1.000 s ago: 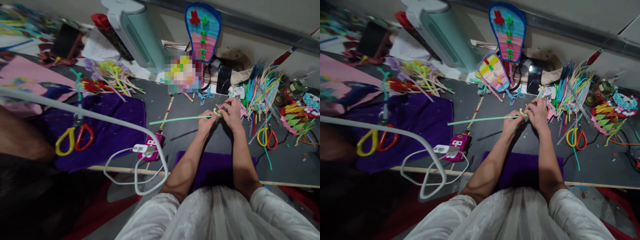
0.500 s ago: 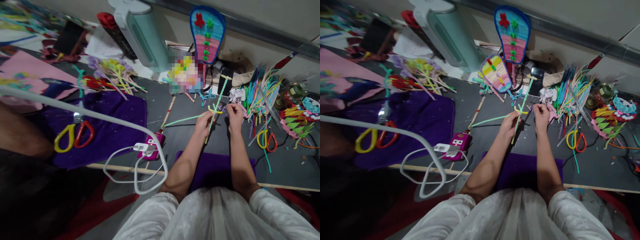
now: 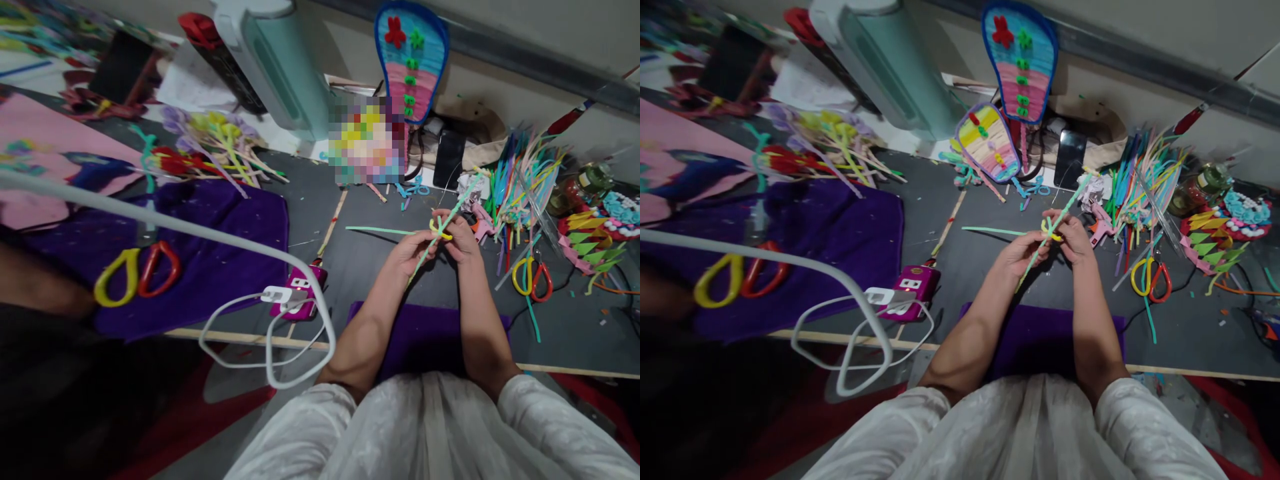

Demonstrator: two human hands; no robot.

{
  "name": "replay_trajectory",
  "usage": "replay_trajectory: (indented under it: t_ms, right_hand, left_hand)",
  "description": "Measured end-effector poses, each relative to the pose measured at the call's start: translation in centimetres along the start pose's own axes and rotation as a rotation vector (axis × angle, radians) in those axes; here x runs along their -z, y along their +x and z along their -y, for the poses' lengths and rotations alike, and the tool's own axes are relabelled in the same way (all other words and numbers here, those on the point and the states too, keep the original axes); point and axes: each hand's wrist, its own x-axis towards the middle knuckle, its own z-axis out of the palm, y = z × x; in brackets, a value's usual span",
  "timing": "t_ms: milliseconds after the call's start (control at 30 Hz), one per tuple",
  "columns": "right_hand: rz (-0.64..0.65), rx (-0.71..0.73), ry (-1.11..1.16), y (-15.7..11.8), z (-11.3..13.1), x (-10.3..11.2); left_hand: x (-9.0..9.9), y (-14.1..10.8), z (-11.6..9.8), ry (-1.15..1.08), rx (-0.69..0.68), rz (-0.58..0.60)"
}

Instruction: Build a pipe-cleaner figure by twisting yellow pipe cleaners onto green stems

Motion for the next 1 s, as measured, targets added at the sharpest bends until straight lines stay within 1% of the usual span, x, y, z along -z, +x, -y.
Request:
replay_trajectory:
  t_ms: [133,267,367,467,600,667,733,833,933,1000]
  right_hand:
    - [0.015,0.008,-0.071,-0.2,0.0,0.2]
    - [0.046,-0.014,-0.065,-0.2,-0.2,1.1]
    - [0.064,-0.025,-0.055,-0.2,-0.2,1.7]
    - [0.087,-0.034,-0.059,-0.3,0.0,1.7]
    - [0.091,-0.020,-0.044,-0.4,0.3,0.7]
    - [0.065,-0.028,-0.040,-0.3,0.1,0.2]
    - [0.013,-0.059,-0.034,-0.1,-0.1,-0.4]
    - [-0.083,-0.073,0.023,0.3,-0.6,-1.3]
    - [-0.141,-0.041,0.095,0.7,-1.4,-2.5]
    - [-0.182,-0.014,0.111,1.0,-2.1,-3.5]
  left_hand:
    - [0.0,-0.1,0.0,0.031,0.009,-0.007]
    - [-0.1,-0.2,0.0,0.113,0.033,0.013]
    - [-0.2,-0.2,0.2,0.155,0.028,0.017]
    - [-0.3,-0.1,0.4,0.181,-0.008,-0.013]
    - [-0.4,-0.3,0.3,0.206,-0.140,-0.038]
    - [-0.4,-0.4,0.1,0.214,-0.206,-0.025]
    - [-0.4,-0.4,0.0,0.210,-0.274,-0.038]
    - [-0.5,-0.2,0.0,0.173,-0.389,-0.116]
    - [-0.7,0.2,0.1,0.093,-0.523,-0.203]
    - [-0.7,0.5,0.1,0.039,-0.583,-0.260]
